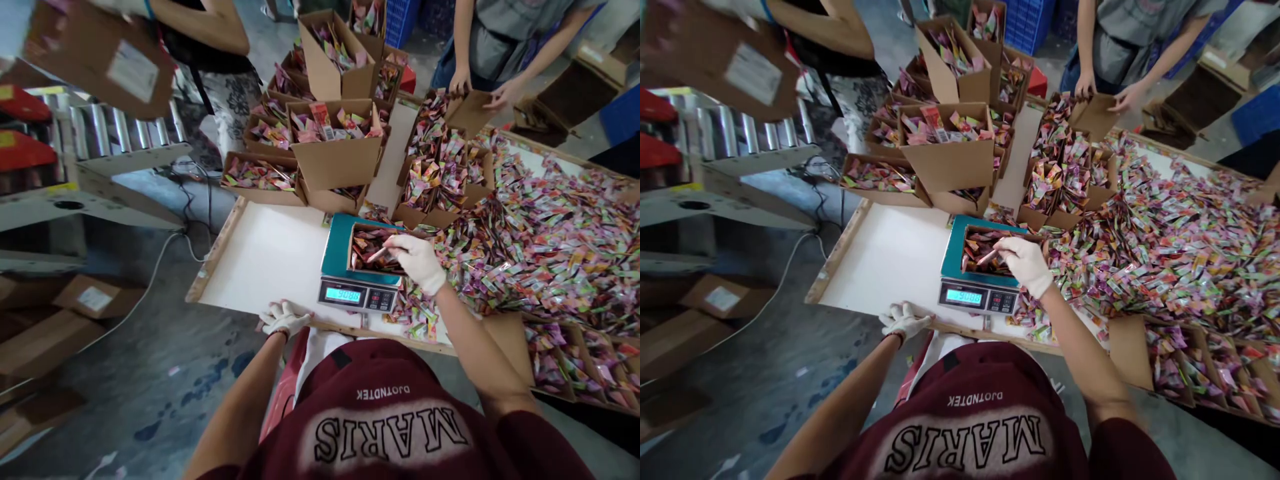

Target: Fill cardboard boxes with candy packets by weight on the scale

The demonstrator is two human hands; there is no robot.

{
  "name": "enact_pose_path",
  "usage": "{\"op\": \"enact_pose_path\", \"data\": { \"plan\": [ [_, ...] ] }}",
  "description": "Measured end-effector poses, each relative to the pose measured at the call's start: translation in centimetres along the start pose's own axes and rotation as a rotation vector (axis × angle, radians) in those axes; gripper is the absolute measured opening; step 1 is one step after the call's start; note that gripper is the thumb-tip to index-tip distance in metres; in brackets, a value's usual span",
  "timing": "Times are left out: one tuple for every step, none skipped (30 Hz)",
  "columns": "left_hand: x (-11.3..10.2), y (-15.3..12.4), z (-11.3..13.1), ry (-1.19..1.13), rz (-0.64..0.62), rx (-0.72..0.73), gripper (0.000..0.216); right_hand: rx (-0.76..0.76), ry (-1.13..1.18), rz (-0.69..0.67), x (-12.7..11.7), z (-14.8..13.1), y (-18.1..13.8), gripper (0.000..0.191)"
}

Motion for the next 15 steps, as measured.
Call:
{"op": "enact_pose_path", "data": {
  "plan": [
    [0.0,0.0,0.0,0.001,0.003,0.002,0.129,-0.018,0.05,0.097,-1.7,-0.5,-0.5,0.019],
    [0.0,0.0,0.0,0.004,0.005,0.004,0.129,-0.03,0.061,0.177,-3.6,-1.0,-1.1,0.018],
    [0.0,0.0,0.0,0.007,0.005,0.006,0.129,-0.036,0.041,0.243,-5.6,-1.6,-1.8,0.017],
    [0.0,0.0,0.0,0.01,0.003,0.007,0.129,-0.036,-0.004,0.299,-7.8,-2.1,-2.7,0.018],
    [0.0,0.0,0.0,0.014,0.0,0.009,0.129,-0.031,-0.069,0.342,-10.2,-2.6,-3.7,0.018],
    [0.0,0.0,0.0,0.017,-0.005,0.01,0.129,-0.019,-0.153,0.365,-12.5,-2.9,-4.9,0.019],
    [0.0,0.0,0.0,0.02,-0.01,0.012,0.128,0.0,-0.256,0.359,-14.8,-3.2,-6.1,0.021],
    [0.0,0.0,0.1,0.023,-0.015,0.013,0.128,0.025,-0.373,0.318,-16.7,-3.2,-7.2,0.023],
    [0.1,0.0,0.1,0.026,-0.02,0.014,0.128,0.048,-0.497,0.254,-18.2,-3.1,-8.3,0.025],
    [0.1,0.0,0.1,0.03,-0.023,0.015,0.129,0.067,-0.613,0.185,-19.2,-3.0,-9.2,0.029],
    [0.2,0.0,0.2,0.034,-0.027,0.015,0.129,0.079,-0.7,0.12,-19.7,-2.7,-9.8,0.033],
    [0.2,0.1,0.2,0.039,-0.03,0.013,0.13,0.086,-0.739,0.074,-19.6,-2.4,-10.2,0.037],
    [0.3,0.1,0.2,0.044,-0.032,0.011,0.131,0.088,-0.725,0.043,-18.9,-2.1,-10.3,0.039],
    [0.3,0.1,0.2,0.048,-0.035,0.009,0.132,0.082,-0.671,0.018,-17.6,-1.9,-10.0,0.04],
    [0.4,0.1,0.2,0.053,-0.037,0.008,0.132,0.069,-0.595,-0.019,-15.7,-1.7,-9.4,0.038]
  ]
}}
Point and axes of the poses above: each hand's wrist, its own y-axis towards the middle knuckle, its own x-axis out of the palm, z = x × y, the point moved 6 cm from there along y, towards the middle knuckle, and after that the axes turned 14 degrees about -x, right-handed, at the moved point
